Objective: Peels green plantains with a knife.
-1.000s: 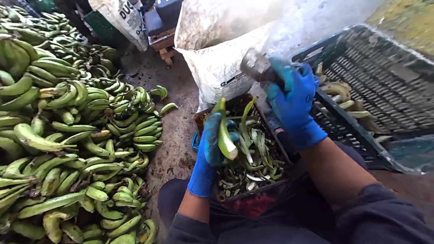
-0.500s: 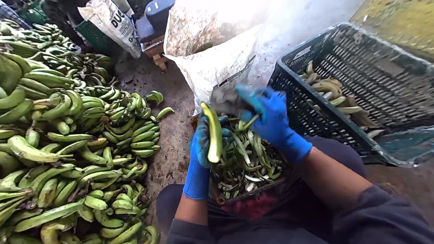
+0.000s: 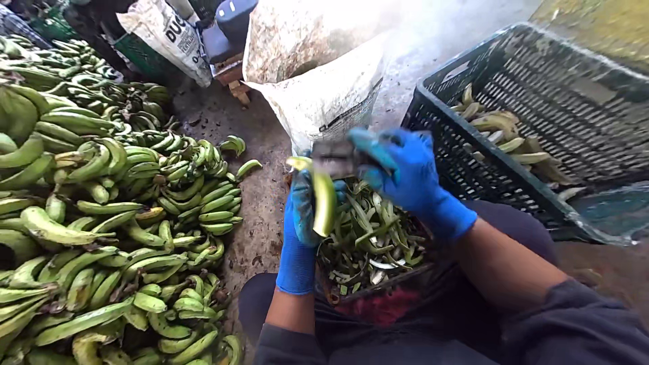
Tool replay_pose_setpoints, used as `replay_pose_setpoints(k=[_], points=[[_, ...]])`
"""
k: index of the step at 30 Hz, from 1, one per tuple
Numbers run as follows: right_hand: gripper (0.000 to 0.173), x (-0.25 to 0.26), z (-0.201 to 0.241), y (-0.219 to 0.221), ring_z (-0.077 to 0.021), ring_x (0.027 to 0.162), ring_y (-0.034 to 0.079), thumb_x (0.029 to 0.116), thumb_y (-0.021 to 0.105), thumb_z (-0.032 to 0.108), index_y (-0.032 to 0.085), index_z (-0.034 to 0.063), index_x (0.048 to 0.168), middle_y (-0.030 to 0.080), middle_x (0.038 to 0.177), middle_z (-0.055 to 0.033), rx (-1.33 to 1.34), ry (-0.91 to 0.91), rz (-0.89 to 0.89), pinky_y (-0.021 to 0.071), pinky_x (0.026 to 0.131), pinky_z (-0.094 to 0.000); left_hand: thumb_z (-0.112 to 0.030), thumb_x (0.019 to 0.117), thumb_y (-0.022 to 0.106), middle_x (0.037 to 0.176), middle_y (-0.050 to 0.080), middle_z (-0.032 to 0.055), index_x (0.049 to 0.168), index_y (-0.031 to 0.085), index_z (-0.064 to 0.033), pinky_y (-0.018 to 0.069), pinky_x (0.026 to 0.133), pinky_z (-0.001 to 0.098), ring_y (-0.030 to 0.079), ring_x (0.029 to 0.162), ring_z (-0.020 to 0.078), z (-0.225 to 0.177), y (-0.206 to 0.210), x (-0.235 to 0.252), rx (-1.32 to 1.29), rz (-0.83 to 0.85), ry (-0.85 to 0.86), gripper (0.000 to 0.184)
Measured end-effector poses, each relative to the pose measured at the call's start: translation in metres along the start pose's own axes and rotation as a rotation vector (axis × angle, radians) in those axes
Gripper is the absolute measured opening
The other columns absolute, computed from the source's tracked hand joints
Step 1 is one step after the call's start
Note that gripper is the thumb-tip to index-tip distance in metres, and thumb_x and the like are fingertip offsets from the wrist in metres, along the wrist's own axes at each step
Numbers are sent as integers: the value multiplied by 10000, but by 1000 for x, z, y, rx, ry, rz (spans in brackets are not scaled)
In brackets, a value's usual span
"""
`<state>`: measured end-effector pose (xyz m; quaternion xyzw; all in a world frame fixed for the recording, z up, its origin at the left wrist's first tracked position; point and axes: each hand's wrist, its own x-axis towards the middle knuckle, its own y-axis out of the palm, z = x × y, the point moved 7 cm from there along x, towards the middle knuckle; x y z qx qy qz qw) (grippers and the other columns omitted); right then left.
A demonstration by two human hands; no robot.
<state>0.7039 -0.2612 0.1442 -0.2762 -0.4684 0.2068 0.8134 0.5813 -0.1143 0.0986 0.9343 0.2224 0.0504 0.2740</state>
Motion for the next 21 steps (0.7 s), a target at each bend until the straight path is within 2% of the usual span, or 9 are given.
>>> replay_pose_setpoints(k=[4, 6, 8, 11, 13, 15, 16, 18, 21], points=[[406, -33, 42, 9, -283, 1037, 658, 964, 567, 514, 753, 200, 1143, 722, 1150, -114, 39, -294, -13, 433, 925, -503, -320, 1123, 223, 1257, 646, 58, 1429, 407, -167, 603, 881, 391, 700, 1036, 209, -35, -4, -7, -45, -313, 416, 388], [437, -21, 30, 7, -300, 1026, 669, 984, 537, 526, 743, 181, 1157, 717, 1155, -138, 48, -274, -6, 447, 915, -529, -298, 1102, 270, 1229, 661, 17, 1419, 427, -198, 601, 833, 330, 695, 1001, 149, -29, 2, -9, 50, -185, 319, 369], [490, -1, 8, 10, -328, 1036, 683, 989, 521, 559, 742, 202, 1242, 715, 1185, -161, 62, -203, 27, 466, 901, -586, -313, 1046, 411, 1075, 690, 39, 1318, 560, -150, 590, 744, 316, 678, 880, 131, -12, 2, -8, 202, 42, 102, 351], [479, 16, -14, 16, -310, 1056, 683, 986, 506, 567, 712, 270, 1300, 719, 1190, -133, 55, -175, 107, 463, 896, -576, -299, 1035, 469, 967, 708, 52, 1206, 653, -86, 593, 763, 298, 683, 843, 112, -1, -2, -9, 401, 284, -157, 330], [497, 16, -25, 24, -353, 1025, 679, 991, 497, 565, 715, 236, 1292, 712, 1159, -166, 32, -103, 152, 461, 858, -600, -240, 1025, 461, 1008, 706, 37, 1324, 595, -94, 590, 776, 274, 681, 857, 80, -5, -4, -11, 568, 309, -218, 359], [501, 16, -39, 28, -395, 1031, 675, 1000, 488, 535, 704, 204, 1308, 702, 1169, -199, -10, 51, 177, 460, 862, -633, -289, 1002, 491, 1167, 692, 70, 1508, 456, -133, 585, 857, 320, 682, 960, 115, -2, -3, -11, 614, 385, -277, 531], [501, 15, -46, 28, -388, 1041, 666, 1012, 468, 547, 673, 251, 1361, 693, 1185, -187, -31, 134, 190, 456, 869, -631, -312, 1009, 487, 1211, 682, 97, 1552, 408, -165, 583, 868, 354, 682, 982, 156, 1, -2, -11, 575, 404, -274, 567], [501, 8, -39, 21, -393, 1040, 657, 1015, 480, 535, 675, 222, 1354, 680, 1184, -200, -27, 175, 134, 463, 872, -628, -329, 1052, 406, 1203, 688, 146, 1544, 381, -178, 596, 823, 385, 699, 958, 218, 0, -2, -2, 384, 299, -176, 516], [537, -18, 8, 12, -352, 1048, 678, 980, 524, 565, 736, 134, 1223, 698, 1195, -197, -19, -50, -55, 491, 902, -579, -344, 1116, 229, 1186, 692, 57, 1363, 512, -158, 598, 840, 333, 698, 1001, 159, -20, -3, 11, -21, -78, 129, 419]])
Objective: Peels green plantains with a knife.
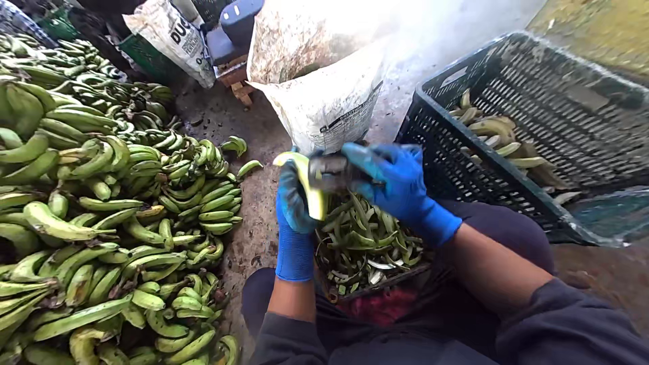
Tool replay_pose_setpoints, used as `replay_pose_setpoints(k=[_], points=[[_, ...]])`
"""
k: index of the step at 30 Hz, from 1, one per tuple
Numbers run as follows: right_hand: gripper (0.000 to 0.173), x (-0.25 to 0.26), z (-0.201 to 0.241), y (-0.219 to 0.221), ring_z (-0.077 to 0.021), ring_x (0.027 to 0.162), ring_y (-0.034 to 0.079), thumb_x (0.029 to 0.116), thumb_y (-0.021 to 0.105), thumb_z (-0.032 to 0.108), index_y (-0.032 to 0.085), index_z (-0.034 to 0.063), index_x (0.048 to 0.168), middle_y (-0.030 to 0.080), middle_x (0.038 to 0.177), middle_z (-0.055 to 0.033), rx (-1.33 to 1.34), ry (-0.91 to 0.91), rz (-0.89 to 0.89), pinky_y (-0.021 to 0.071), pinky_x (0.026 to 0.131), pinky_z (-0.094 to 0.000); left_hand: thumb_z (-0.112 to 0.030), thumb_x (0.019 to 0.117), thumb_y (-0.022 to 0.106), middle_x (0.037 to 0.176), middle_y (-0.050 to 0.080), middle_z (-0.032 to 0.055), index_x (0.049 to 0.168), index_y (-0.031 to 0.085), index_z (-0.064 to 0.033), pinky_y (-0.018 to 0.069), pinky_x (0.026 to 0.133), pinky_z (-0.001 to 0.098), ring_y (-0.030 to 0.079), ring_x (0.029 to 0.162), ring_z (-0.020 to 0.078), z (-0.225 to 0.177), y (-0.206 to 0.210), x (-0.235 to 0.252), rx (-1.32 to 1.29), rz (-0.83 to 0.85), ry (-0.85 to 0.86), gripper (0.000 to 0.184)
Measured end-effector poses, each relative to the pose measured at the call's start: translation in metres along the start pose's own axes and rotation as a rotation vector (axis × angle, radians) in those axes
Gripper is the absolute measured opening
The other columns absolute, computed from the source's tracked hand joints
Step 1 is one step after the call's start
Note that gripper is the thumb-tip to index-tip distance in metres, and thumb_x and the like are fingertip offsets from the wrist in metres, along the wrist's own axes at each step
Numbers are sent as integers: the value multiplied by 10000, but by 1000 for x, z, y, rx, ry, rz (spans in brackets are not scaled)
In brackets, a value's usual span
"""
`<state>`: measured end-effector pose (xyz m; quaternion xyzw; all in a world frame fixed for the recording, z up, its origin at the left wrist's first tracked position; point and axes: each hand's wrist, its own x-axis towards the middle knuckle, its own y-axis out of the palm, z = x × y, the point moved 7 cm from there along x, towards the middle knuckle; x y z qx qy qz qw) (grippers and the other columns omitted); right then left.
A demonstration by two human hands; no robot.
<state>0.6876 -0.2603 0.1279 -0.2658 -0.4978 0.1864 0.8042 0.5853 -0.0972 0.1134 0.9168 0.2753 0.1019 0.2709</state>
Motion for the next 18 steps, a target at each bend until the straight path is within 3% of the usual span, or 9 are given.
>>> replay_pose_setpoints(k=[3, 5, 7, 11, 13, 14, 16, 18], points=[[450, -12, 30, -1, -279, 1070, 659, 964, 570, 559, 742, 194, 1163, 715, 1173, -128, 8, -186, -105, 419, 976, -501, -332, 1112, 276, 1195, 681, 7, 1196, 546, -176, 595, 840, 307, 700, 1008, 134, -13, -3, -1, -307, -226, 222, 322], [492, 1, 23, 0, -305, 1040, 675, 980, 531, 559, 749, 166, 1181, 715, 1178, -155, 65, -158, -46, 451, 929, -531, -290, 1096, 315, 1297, 649, -10, 1320, 490, -195, 586, 884, 315, 675, 1095, 133, -10, 5, -8, -157, -65, 249, 299], [544, 10, 10, 0, -318, 1082, 674, 988, 494, 582, 739, 161, 1232, 704, 1217, -166, 97, -99, 7, 484, 909, -555, -364, 1085, 309, 1380, 603, 11, 1460, 444, -195, 557, 921, 317, 627, 1168, 131, -1, 12, -10, 1, 123, 140, 433], [471, 5, 7, -1, -316, 1083, 662, 949, 584, 542, 752, 180, 1199, 703, 1196, -158, 77, -138, -13, 442, 940, -558, -364, 1039, 403, 1138, 678, 3, 1467, 458, -181, 593, 780, 291, 679, 934, 87, 2, 3, -16, 271, 40, 1, 468], [495, 12, -2, 5, -321, 1073, 671, 980, 515, 562, 731, 213, 1258, 707, 1211, -149, 119, -93, 73, 454, 920, -582, -425, 1003, 463, 1032, 692, 34, 1392, 529, -118, 593, 723, 311, 675, 842, 105, 3, 2, -23, 463, 74, 23, 500], [538, 20, -11, 9, -308, 1064, 680, 1013, 427, 604, 695, 263, 1330, 714, 1210, -126, 143, -44, 147, 469, 888, -586, -539, 1018, 444, 990, 692, 32, 1361, 550, -113, 593, 707, 314, 671, 810, 101, 3, 5, -26, 578, 121, 44, 557], [539, 32, -33, 20, -289, 1030, 693, 1044, 324, 577, 658, 314, 1376, 726, 1177, -83, 152, 82, 328, 496, 819, -595, -581, 1037, 369, 1060, 700, 42, 1499, 446, -94, 600, 745, 305, 678, 840, 90, 2, 11, -30, 696, 213, 46, 676], [485, 33, -39, 18, -332, 1012, 695, 1057, 356, 483, 678, 263, 1345, 725, 1150, -118, 98, 167, 352, 482, 804, -614, -501, 1058, 374, 1060, 729, 114, 1526, 361, -85, 611, 670, 333, 710, 792, 171, 3, 9, -25, 511, 209, 37, 626]])
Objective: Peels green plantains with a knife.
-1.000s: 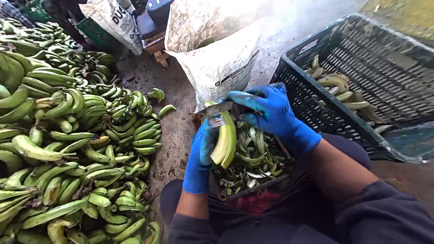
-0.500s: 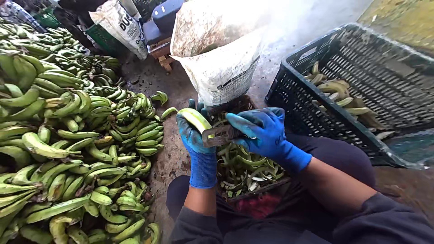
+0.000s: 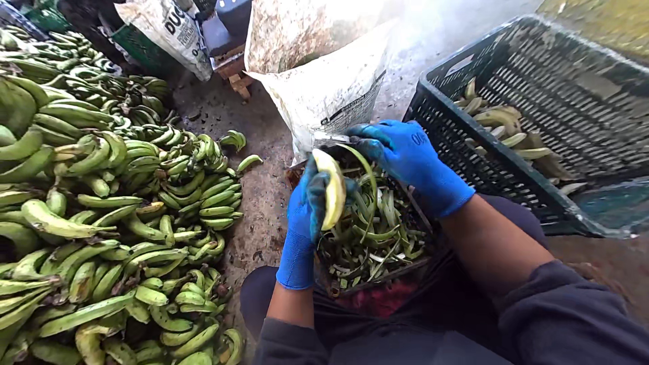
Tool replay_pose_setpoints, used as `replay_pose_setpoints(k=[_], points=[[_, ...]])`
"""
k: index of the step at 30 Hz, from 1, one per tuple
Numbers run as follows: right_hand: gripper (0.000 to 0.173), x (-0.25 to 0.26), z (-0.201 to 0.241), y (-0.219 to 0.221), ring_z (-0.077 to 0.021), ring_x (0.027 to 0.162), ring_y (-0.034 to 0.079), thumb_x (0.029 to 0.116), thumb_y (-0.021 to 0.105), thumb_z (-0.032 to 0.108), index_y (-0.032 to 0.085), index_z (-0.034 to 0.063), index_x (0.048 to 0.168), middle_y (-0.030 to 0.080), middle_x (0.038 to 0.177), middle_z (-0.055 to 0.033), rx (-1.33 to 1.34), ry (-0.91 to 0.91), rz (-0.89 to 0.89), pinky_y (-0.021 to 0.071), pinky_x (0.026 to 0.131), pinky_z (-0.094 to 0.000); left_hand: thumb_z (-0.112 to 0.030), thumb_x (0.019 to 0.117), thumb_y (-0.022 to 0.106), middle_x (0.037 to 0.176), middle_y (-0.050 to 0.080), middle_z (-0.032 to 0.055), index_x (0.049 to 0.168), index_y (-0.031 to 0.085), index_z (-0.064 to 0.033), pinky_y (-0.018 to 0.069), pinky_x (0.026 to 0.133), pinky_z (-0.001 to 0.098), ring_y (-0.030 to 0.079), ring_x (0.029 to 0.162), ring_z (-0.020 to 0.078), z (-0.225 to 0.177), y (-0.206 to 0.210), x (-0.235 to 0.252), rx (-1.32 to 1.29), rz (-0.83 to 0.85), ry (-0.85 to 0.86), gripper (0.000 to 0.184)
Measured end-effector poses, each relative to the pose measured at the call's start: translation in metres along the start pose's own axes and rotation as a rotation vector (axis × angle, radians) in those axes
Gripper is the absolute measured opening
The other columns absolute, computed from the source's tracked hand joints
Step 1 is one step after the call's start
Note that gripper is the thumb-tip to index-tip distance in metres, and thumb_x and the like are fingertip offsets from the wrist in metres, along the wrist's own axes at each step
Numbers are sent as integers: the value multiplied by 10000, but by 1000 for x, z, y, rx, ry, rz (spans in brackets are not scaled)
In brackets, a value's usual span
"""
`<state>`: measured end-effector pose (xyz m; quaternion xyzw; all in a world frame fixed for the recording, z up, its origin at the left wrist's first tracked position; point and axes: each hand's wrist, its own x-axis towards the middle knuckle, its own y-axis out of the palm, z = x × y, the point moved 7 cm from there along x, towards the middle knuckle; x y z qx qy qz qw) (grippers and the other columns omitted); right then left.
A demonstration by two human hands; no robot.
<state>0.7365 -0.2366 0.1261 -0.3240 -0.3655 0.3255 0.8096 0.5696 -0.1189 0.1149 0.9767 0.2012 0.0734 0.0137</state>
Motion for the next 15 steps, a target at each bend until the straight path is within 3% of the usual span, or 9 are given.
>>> replay_pose_setpoints(k=[1, 3, 4, 5, 6, 9, 11, 13, 15], points=[[476, -6, 8, -2, -356, 1000, 691, 1051, 384, 462, 683, 223, 1333, 717, 1140, -147, -30, -28, -71, 481, 804, -619, -451, 1076, 354, 1067, 734, 124, 1491, 385, -113, 614, 625, 326, 720, 760, 186, 0, -5, 4, -136, -62, 12, 537], [488, -27, 35, 1, -341, 1032, 671, 1008, 479, 502, 714, 171, 1278, 704, 1173, -165, -53, -234, -229, 472, 880, -586, -399, 1094, 276, 982, 717, 52, 1245, 532, -178, 600, 605, 289, 696, 724, 141, 2, -17, 14, -494, -176, 2, 371], [475, -38, 49, 5, -316, 1078, 653, 988, 527, 529, 725, 192, 1259, 699, 1201, -148, -60, -364, -290, 444, 950, -555, -493, 1088, 216, 935, 717, 6, 1169, 599, -183, 588, 627, 269, 690, 730, 108, 6, -21, 19, -715, -171, -58, 500], [430, -46, 60, 8, -299, 1111, 632, 972, 563, 520, 728, 215, 1225, 698, 1207, -126, -68, -471, -339, 408, 991, -523, -576, 1058, 222, 823, 682, -19, 1147, 644, -149, 571, 571, 231, 655, 639, 76, 8, -21, 21, -930, -133, -113, 607], [384, -50, 68, 10, -292, 1120, 619, 960, 587, 496, 737, 223, 1185, 700, 1196, -114, -70, -531, -368, 386, 1000, -501, -570, 1057, 244, 790, 650, -24, 1141, 639, -125, 558, 548, 204, 633, 602, 62, 6, -20, 20, -1062, -104, -115, 601], [422, -40, 70, 10, -291, 1068, 656, 943, 603, 515, 759, 201, 1178, 712, 1175, -125, -6, -433, -281, 430, 944, -533, -361, 1073, 348, 946, 676, -24, 1126, 622, -193, 575, 663, 223, 660, 776, 61, -2, -8, 14, -859, -111, 17, 326], [485, -35, 66, 12, -307, 1060, 671, 921, 586, 540, 767, 167, 1174, 710, 1185, -148, 48, -339, -248, 462, 896, -557, -430, 1072, 371, 943, 696, -28, 1121, 645, -211, 591, 706, 259, 683, 830, 61, -3, -1, 13, -721, -111, 47, 354], [476, -34, 64, 9, -312, 1064, 670, 925, 593, 531, 767, 153, 1155, 712, 1185, -154, 91, -322, -273, 463, 884, -552, -381, 1054, 452, 928, 695, -28, 1131, 637, -199, 588, 690, 256, 683, 810, 59, -6, -3, 11, -571, -125, 112, 271], [464, -24, 52, 9, -279, 1085, 672, 977, 572, 503, 736, 168, 1253, 715, 1203, -119, 216, -211, -220, 497, 900, -541, -338, 1008, 547, 971, 687, -31, 1173, 638, -193, 568, 706, 247, 655, 819, 56, -7, -2, 4, -398, -128, 172, 238]])
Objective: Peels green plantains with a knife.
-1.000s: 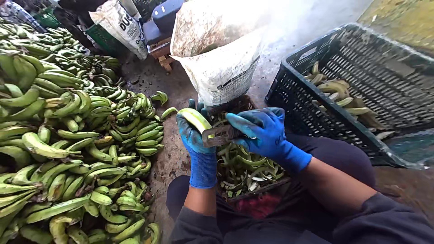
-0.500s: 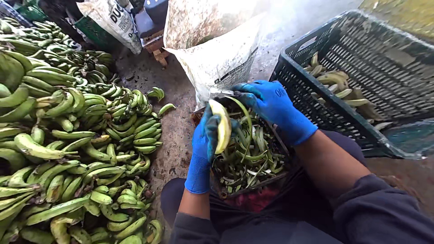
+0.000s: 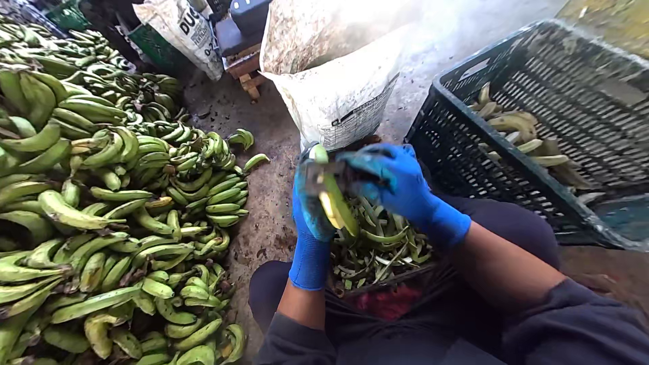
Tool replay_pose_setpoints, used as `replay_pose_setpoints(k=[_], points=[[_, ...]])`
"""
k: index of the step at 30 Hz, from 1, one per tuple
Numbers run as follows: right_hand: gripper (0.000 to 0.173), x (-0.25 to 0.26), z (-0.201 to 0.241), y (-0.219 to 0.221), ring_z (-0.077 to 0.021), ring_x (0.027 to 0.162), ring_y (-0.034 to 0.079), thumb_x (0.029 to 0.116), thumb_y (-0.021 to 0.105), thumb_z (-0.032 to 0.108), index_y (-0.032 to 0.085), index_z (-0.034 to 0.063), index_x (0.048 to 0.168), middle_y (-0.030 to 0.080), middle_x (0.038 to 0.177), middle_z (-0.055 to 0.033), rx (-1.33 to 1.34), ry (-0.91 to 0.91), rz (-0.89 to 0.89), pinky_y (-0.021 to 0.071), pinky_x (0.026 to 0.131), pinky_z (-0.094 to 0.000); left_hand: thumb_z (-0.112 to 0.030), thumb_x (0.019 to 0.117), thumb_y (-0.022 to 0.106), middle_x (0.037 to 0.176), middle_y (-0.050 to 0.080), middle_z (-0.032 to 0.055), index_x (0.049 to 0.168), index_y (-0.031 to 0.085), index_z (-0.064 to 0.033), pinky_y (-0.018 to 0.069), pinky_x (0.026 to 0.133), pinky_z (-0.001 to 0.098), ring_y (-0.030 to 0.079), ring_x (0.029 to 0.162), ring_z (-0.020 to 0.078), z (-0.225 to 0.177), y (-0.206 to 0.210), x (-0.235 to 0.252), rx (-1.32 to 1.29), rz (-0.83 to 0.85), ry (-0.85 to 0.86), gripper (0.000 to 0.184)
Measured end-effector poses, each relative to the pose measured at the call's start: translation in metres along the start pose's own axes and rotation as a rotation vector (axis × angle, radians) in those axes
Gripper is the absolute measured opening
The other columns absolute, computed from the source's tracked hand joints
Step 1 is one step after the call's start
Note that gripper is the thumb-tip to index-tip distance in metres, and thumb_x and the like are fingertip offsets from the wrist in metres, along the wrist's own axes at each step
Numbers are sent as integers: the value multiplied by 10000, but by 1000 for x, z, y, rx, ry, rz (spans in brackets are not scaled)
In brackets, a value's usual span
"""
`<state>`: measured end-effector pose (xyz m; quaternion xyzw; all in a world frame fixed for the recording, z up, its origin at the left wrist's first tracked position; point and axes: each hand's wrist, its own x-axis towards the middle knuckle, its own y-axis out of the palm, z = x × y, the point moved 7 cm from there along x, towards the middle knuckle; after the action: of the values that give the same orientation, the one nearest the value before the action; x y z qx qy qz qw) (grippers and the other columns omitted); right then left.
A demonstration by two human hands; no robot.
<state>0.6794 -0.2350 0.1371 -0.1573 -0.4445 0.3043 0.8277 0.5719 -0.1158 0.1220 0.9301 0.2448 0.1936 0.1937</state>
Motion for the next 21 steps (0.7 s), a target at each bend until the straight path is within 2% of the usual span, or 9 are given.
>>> replay_pose_setpoints(k=[3, 4, 6, 8, 9, 11, 15, 17, 21], points=[[387, 3, -55, 8, -90, 1005, 675, 1026, 534, 410, 696, 195, 1305, 720, 1139, -4, 362, 521, 146, 563, 902, -360, -333, 1022, 462, 1052, 697, 7, 1327, 598, -159, 585, 718, 241, 673, 836, 68, 9, 10, -7, -88, 64, -108, 377], [372, 0, -66, 9, -64, 920, 673, 1036, 520, 380, 687, 163, 1289, 719, 1079, -2, 442, 626, 156, 572, 836, -320, -353, 1025, 464, 962, 713, 44, 1217, 651, -132, 577, 625, 255, 671, 722, 102, 11, 10, -4, -244, 69, -122, 347], [421, -3, -59, -1, -74, 982, 669, 1043, 471, 402, 675, 162, 1322, 715, 1129, -11, 350, 510, 156, 560, 881, -321, -468, 1043, 319, 918, 694, 56, 1230, 638, -133, 530, 535, 236, 617, 612, 105, 12, 0, 5, -432, 80, -206, 499], [548, -4, -27, -13, -201, 1094, 666, 1042, 398, 539, 666, 189, 1367, 711, 1219, -69, 79, 116, 192, 518, 938, -469, -603, 1044, 244, 912, 701, 28, 1298, 622, -163, 552, 562, 231, 634, 634, 88, 13, -12, 11, -486, 42, -267, 633], [570, -8, -14, -14, -240, 1105, 667, 1026, 406, 591, 679, 215, 1355, 712, 1241, -83, 15, -48, 210, 488, 939, -524, -584, 1056, 233, 908, 706, 23, 1312, 617, -143, 580, 618, 246, 661, 680, 93, 12, -16, 12, -492, 20, -283, 638], [555, -17, 4, -10, -246, 1069, 671, 998, 448, 646, 714, 261, 1296, 718, 1192, -85, -30, -235, 241, 468, 918, -546, -532, 1069, 263, 822, 681, 30, 1267, 613, -98, 577, 562, 219, 662, 623, 90, 14, -18, 12, -467, -93, -341, 592], [463, -12, 1, 0, -303, 1038, 678, 933, 573, 531, 759, 212, 1211, 714, 1177, -121, -97, -58, 208, 477, 844, -574, -366, 1045, 445, 945, 705, 22, 1204, 618, -155, 583, 619, 252, 678, 728, 93, 14, -9, 3, -158, -62, -157, 316], [475, -6, -18, -3, -331, 1061, 659, 966, 589, 523, 712, 213, 1304, 697, 1219, -137, -77, 122, 74, 486, 855, -584, -373, 1050, 459, 1005, 684, 15, 1190, 638, -157, 572, 725, 279, 658, 831, 92, 10, -5, -3, 10, -88, -55, 314], [436, 3, -54, -21, -262, 1096, 637, 1014, 563, 422, 674, 175, 1355, 697, 1196, -120, 34, 359, -77, 498, 954, -465, -262, 1081, 335, 742, 613, -7, 1226, 639, -99, 471, 472, 161, 548, 531, 33, 17, -1, 0, -183, -165, -261, 374]])
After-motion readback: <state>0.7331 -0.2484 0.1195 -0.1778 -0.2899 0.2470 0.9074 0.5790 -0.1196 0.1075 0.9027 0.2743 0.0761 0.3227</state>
